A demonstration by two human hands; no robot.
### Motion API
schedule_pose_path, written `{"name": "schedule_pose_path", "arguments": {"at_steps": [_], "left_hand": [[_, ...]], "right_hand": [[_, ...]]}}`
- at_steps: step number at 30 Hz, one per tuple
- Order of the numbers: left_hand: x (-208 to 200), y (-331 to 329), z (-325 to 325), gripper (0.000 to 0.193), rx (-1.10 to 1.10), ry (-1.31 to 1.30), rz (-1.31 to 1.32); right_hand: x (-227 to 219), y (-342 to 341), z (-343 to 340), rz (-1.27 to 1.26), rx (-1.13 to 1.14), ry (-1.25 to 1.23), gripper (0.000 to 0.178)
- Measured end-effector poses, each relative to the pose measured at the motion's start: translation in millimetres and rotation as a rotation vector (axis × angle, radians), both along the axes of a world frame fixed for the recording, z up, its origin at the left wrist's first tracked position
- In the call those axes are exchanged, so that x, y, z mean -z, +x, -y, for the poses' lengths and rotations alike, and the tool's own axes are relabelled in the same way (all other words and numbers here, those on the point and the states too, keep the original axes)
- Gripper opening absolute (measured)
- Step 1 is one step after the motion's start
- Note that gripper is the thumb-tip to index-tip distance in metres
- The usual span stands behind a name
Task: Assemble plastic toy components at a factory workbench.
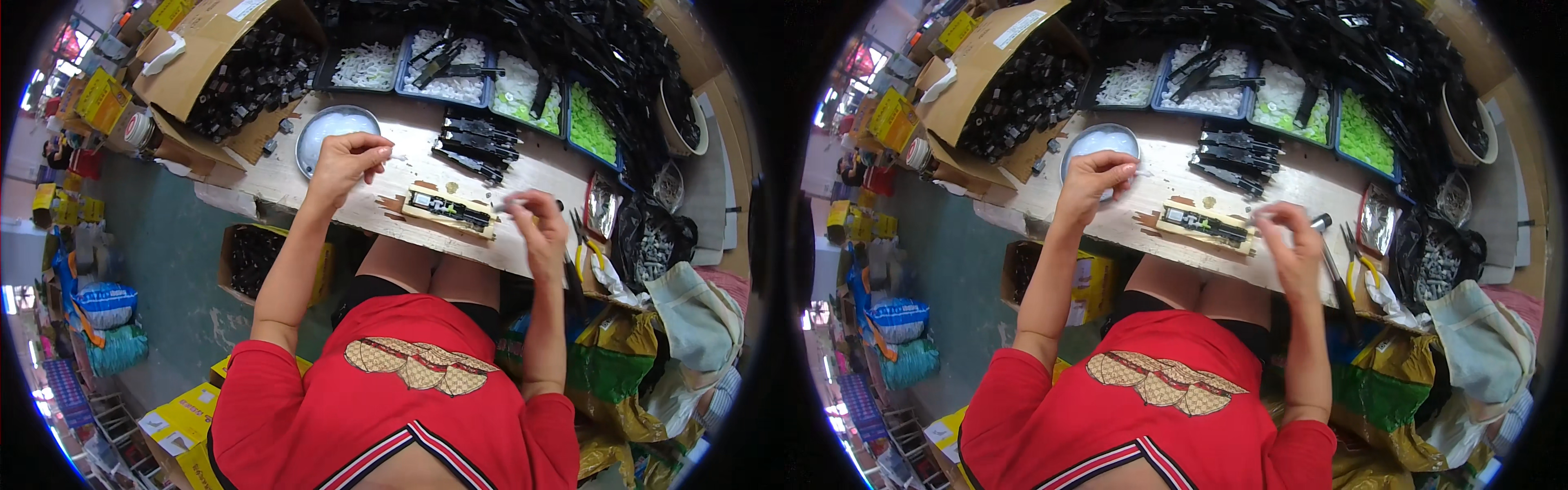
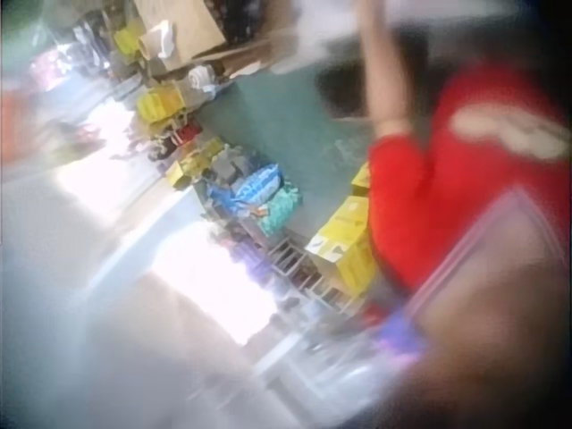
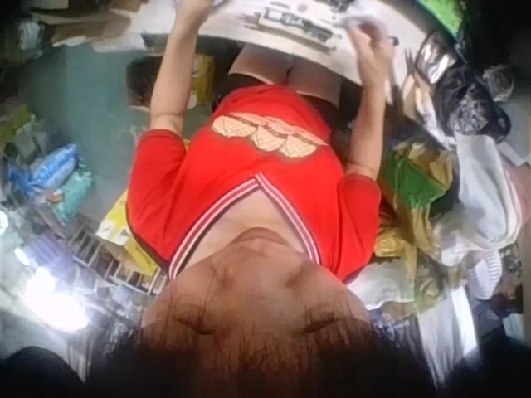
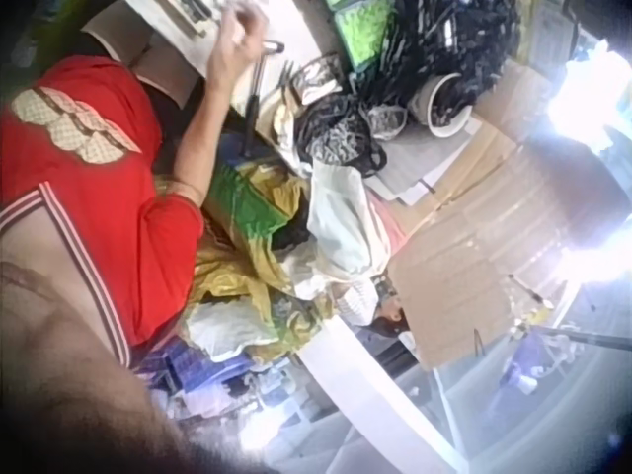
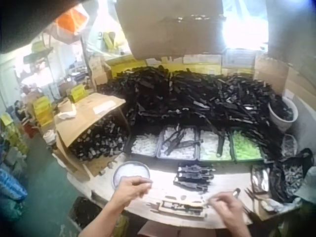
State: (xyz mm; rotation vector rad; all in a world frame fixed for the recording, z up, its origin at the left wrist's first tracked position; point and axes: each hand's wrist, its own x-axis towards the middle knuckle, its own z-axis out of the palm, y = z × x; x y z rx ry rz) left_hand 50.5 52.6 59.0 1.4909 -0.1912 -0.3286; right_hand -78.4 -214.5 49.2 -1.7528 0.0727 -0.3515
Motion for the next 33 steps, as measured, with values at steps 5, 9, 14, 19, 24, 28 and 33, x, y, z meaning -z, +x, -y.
{"name": "schedule_pose_path", "arguments": {"at_steps": [5, 9, 14, 19, 24, 28, 33], "left_hand": [[1.8, -20.5, 23.0, 0.015, 0.082, -0.142, -0.187], [2.7, -25.5, 31.3, 0.015, 0.133, -0.206, -0.275], [-0.7, -28.3, 35.7, 0.016, 0.146, -0.228, -0.377], [-2.5, -29.6, 37.5, 0.017, 0.162, -0.244, -0.414], [3.1, -28.0, 37.6, 0.016, 0.192, -0.303, -0.498], [7.6, -29.8, 44.1, 0.014, 0.221, -0.279, -0.542], [3.3, -34.8, 50.0, 0.018, 0.245, -0.206, -0.541]], "right_hand": [[-4.0, 15.7, -40.3, 0.216, -0.120, 0.098, 0.014], [1.0, 15.7, -46.8, 0.256, -0.115, 0.063, 0.016], [3.8, 15.2, -47.1, 0.300, -0.088, 0.020, 0.017], [7.7, 16.0, -46.5, 0.310, -0.100, 0.012, 0.017], [7.2, 14.2, -41.7, 0.397, -0.066, -0.337, 0.022], [3.4, 11.3, -39.7, 0.542, -0.092, -0.640, 0.024], [6.8, 6.5, -36.0, 0.418, -0.039, -0.571, 0.021]]}}
